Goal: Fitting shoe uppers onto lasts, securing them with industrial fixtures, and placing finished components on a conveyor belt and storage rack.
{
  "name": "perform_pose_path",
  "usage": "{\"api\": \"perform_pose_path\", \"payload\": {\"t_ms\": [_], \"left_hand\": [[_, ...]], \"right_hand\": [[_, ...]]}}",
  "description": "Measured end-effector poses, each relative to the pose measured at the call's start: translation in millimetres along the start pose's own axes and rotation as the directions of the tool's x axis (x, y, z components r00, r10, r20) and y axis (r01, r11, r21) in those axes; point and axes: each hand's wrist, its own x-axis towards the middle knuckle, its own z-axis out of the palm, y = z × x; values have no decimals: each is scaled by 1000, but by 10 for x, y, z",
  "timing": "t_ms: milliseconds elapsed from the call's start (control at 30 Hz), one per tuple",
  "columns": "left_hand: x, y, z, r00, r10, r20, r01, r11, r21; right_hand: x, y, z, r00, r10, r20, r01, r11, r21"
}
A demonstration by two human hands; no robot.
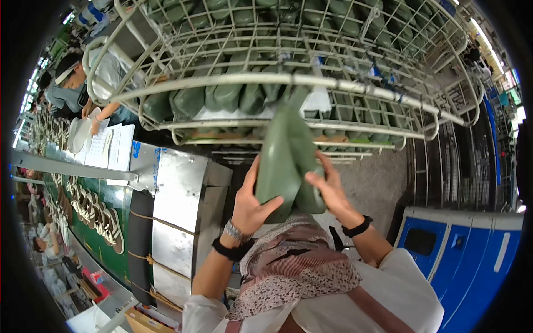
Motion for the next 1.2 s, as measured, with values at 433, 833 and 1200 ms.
{"api": "perform_pose_path", "payload": {"t_ms": [433,833,1200], "left_hand": [[1710,225,1566,988,139,67,-143,665,733],[-2120,-1060,1570,585,-414,-698,704,686,183],[-6687,-596,4730,-817,-195,-542,552,4,-834]], "right_hand": [[2574,-94,-1421,970,-183,-159,33,748,-662],[1050,170,-493,379,-897,227,806,200,-557],[-1977,1586,968,-178,100,979,862,495,107]]}}
